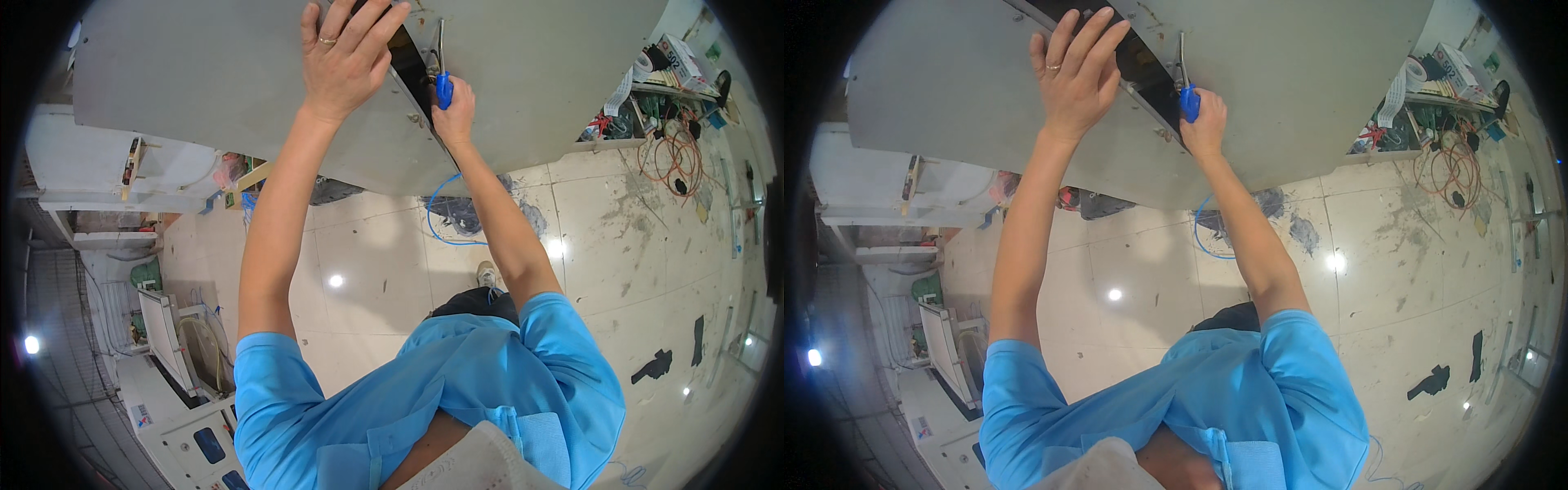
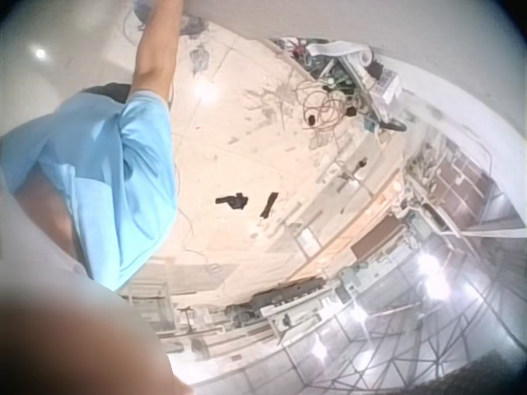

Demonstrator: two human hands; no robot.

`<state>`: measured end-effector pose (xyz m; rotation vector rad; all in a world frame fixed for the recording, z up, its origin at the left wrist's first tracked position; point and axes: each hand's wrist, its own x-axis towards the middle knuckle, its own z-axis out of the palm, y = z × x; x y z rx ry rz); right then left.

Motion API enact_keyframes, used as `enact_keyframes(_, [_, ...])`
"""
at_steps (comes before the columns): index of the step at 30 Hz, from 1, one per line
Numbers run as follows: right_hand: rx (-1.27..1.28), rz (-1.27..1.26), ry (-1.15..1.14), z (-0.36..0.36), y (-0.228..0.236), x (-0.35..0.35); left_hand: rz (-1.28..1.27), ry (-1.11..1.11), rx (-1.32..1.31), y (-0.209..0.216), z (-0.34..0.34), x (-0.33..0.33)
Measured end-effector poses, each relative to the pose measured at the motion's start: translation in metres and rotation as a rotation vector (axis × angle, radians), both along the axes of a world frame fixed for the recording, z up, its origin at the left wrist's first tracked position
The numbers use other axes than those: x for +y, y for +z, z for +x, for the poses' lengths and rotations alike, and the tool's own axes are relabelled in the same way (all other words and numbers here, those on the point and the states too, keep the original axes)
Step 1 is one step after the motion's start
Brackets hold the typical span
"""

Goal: The person uses a blue air hose to blow dust and debris from various parts of a large industrial machine and the surrounding floor. They move around the machine, directing the air stream at different components and surfaces, then walk across the room to a cabinet and pick up a black cloth.

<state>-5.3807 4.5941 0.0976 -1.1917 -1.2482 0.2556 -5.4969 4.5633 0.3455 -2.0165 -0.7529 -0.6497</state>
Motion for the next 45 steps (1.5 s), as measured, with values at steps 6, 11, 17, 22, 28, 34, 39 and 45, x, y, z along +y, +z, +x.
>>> enact_keyframes(6, [0.017,0.008,-0.070,-0.009,0.002,0.014,-0.042,-0.099,-0.078,-0.007,0.002,0.008])
enact_keyframes(11, [0.020,0.022,-0.027,-0.006,0.002,0.021,-0.047,0.016,-0.018,-0.011,0.001,0.006])
enact_keyframes(17, [0.011,0.054,-0.006,0.003,0.004,0.005,-0.034,0.029,-0.059,-0.013,0.008,0.007])
enact_keyframes(22, [0.129,-0.042,0.141,0.019,0.010,-0.026,-0.034,0.083,0.025,-0.015,0.003,0.002])
enact_keyframes(28, [0.360,-0.189,0.274,0.027,0.028,-0.057,-0.075,-0.007,-0.023,-0.018,0.003,0.014])
enact_keyframes(34, [0.487,-0.196,0.218,0.010,0.039,-0.049,-0.092,0.070,0.035,-0.013,0.006,0.020])
enact_keyframes(39, [0.790,-0.162,0.187,-0.009,0.038,-0.040,-0.076,0.040,0.040,-0.019,0.005,0.034])
enact_keyframes(45, [0.847,-0.186,0.127,-0.018,0.042,-0.029,-0.044,0.008,0.000,-0.027,0.006,0.053])
